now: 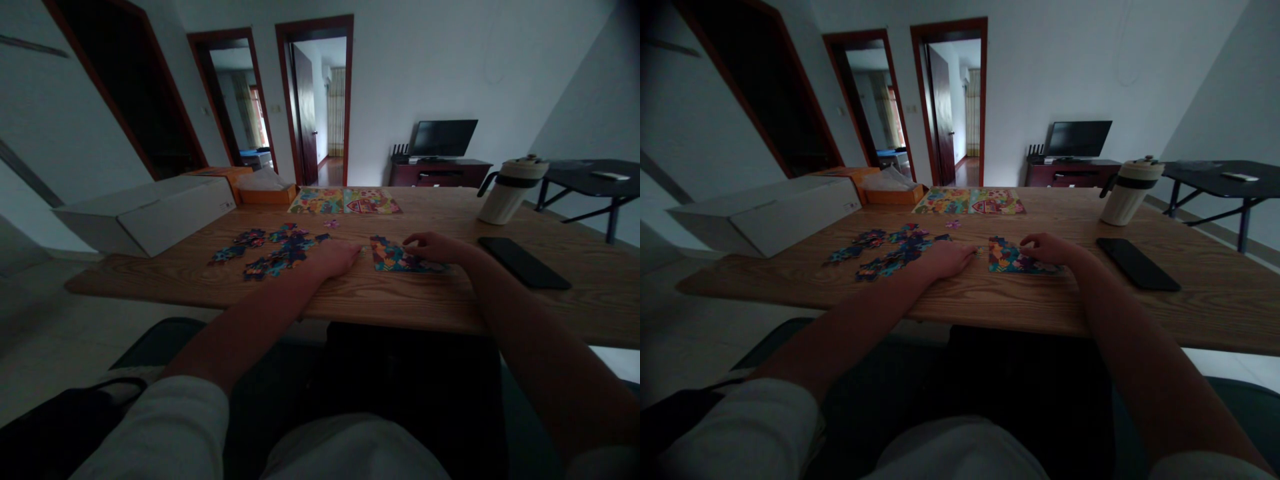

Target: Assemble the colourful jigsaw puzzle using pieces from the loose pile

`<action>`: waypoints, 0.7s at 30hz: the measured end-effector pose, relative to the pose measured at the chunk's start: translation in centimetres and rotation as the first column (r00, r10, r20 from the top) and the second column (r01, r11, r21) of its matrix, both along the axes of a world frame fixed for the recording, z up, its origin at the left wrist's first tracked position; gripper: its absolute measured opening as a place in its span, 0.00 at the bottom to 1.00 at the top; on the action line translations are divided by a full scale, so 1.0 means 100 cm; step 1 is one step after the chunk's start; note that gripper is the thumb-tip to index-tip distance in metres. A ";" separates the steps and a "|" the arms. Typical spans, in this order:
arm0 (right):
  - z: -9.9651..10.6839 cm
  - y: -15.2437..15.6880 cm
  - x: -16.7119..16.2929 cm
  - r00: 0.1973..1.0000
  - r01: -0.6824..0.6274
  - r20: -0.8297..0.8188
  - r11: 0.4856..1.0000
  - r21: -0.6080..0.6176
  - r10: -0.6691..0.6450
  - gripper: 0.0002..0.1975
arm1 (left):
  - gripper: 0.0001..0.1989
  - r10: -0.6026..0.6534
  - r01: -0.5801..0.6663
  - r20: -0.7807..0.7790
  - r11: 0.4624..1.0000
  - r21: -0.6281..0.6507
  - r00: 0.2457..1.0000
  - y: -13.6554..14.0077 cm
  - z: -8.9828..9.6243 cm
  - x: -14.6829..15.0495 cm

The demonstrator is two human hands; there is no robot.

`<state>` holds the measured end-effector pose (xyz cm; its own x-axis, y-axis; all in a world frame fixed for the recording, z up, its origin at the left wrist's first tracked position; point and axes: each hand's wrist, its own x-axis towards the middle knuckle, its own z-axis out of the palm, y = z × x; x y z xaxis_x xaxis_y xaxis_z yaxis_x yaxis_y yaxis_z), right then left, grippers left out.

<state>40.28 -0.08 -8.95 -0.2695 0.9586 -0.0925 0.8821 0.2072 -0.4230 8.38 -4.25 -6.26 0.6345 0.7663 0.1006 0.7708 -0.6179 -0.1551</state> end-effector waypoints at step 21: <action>0.009 -0.007 -0.006 1.000 -0.009 0.005 1.000 -0.004 0.009 0.22 | 0.18 0.155 -0.190 0.201 0.968 0.166 0.967 -0.081 0.019 -0.113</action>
<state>39.66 -0.74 -8.08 -0.2773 0.9558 -0.0973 0.8822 0.2133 -0.4197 -2.94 -12.35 -4.40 0.4514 0.8200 0.3518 0.8889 -0.4477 -0.0972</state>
